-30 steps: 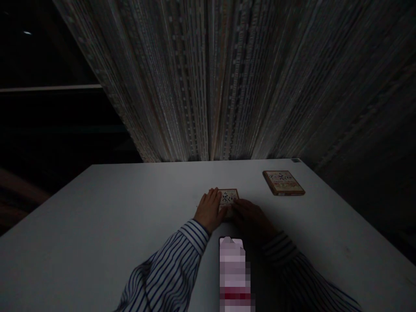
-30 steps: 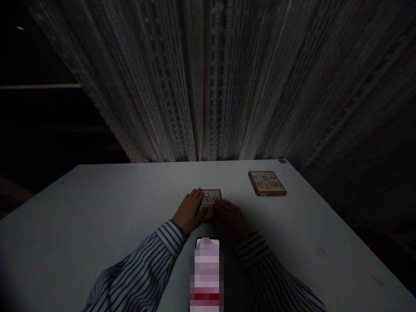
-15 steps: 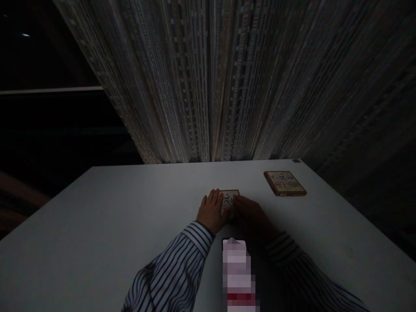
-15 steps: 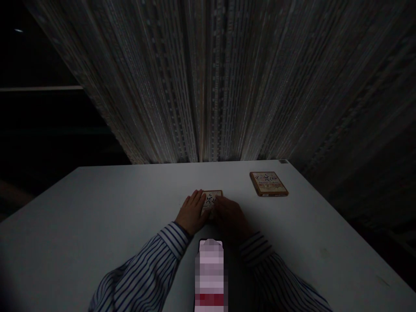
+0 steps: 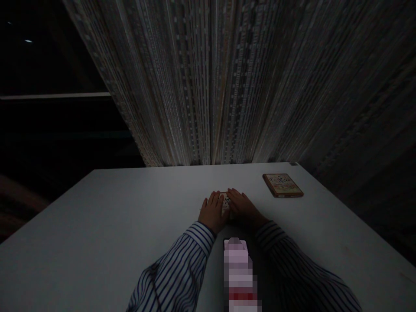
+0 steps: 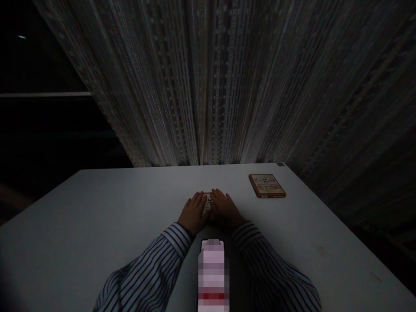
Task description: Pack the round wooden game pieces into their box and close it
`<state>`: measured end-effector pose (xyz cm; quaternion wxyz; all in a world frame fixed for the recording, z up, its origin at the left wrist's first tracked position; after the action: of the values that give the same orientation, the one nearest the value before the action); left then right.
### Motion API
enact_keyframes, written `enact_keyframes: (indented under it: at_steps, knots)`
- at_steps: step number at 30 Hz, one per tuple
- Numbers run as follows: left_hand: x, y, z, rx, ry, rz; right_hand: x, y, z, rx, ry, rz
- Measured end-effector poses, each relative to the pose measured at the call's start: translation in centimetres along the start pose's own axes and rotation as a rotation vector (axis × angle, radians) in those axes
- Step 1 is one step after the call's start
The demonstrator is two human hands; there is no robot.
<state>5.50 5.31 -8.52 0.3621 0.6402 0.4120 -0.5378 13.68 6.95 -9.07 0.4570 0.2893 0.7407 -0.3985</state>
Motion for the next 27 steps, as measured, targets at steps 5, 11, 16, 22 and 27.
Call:
enact_keyframes:
  at_steps: [5, 11, 16, 22, 27]
  knots:
    - [-0.2, -0.2, -0.1, 0.006, -0.002, 0.015, -0.3, -0.3, 0.3, -0.010, 0.043, 0.012]
    - [-1.5, -0.2, -1.3, -0.012, 0.086, 0.005, -0.3, -0.4, 0.2, 0.010, 0.029, 0.022]
    - [-0.9, -0.5, -2.0, -0.049, 0.118, 0.030, -0.4, -0.4, 0.3, 0.014, 0.030, 0.040]
    - [0.5, -1.1, -2.1, -0.065, 0.102, 0.063, -0.4, -0.4, 0.4, 0.028, 0.067, 0.059]
    - [0.0, -1.0, -1.9, -0.054, 0.121, 0.070, -0.6, -0.2, 0.5, 0.073, 0.092, 0.051]
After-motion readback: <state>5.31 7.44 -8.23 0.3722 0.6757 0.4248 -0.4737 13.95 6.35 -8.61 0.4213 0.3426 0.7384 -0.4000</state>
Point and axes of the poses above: each hand's wrist, its own z-axis away from the middle knuckle, its own x-axis out of the palm, y = z × x, the point moved 9 cm from there along -z, towards the middle knuckle, and after that the axes turned 13 degrees about -z, right-handed, at the moved point
